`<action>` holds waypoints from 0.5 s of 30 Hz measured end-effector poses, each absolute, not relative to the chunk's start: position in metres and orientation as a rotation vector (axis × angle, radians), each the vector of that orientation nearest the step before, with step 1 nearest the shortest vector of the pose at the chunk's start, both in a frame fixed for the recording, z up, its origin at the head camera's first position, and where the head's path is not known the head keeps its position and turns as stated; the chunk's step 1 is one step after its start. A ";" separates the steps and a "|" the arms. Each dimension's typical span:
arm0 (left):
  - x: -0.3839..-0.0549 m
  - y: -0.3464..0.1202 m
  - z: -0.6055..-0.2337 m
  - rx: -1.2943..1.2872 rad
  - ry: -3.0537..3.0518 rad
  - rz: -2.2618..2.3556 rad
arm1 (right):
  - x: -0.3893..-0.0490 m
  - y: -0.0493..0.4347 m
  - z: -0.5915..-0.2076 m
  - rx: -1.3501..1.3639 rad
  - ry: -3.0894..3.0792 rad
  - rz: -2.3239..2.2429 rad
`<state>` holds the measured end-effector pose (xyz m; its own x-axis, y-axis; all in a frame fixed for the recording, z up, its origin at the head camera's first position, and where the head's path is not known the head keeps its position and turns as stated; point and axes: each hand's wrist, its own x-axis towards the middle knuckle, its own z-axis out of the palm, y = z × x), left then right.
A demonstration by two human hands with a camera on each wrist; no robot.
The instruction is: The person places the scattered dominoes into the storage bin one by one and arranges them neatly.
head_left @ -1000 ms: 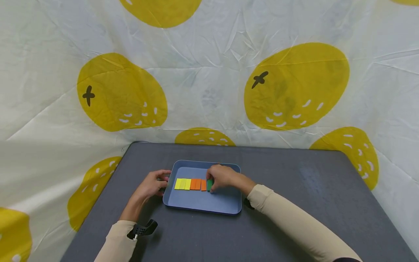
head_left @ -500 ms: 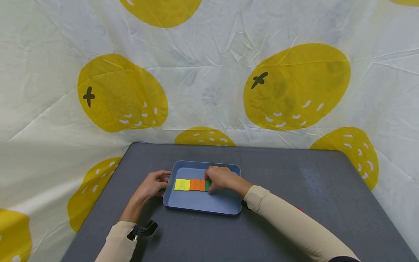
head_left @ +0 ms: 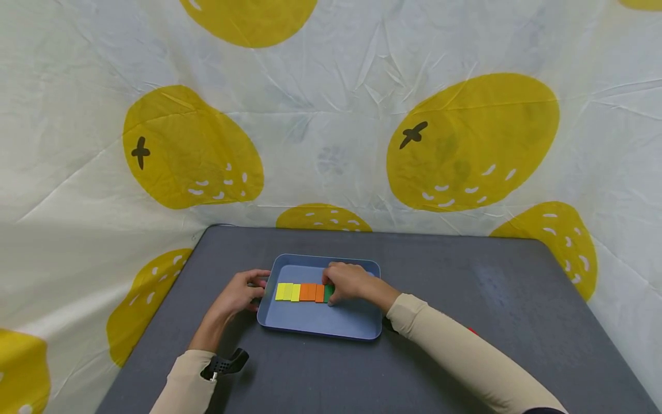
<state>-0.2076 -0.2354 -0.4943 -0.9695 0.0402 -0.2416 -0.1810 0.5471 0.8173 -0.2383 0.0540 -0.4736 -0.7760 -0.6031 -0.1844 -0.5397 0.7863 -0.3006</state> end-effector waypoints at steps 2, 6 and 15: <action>-0.208 -0.235 -0.494 -0.116 2.554 1.388 | -0.239 0.054 -0.473 -0.891 2.706 -0.336; -0.207 -0.235 -0.494 -0.117 2.554 1.390 | -0.239 0.054 -0.473 -0.903 2.706 -0.340; -0.207 -0.236 -0.494 -0.105 2.552 1.396 | -0.233 0.065 -0.465 -0.940 2.695 -0.421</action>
<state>-0.2070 -0.2358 -0.4939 -0.9710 0.0472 -0.2345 -0.1720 0.5434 0.8216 -0.2334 0.0648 -0.4652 -0.7584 -0.6359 -0.1431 -0.5618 0.7491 -0.3509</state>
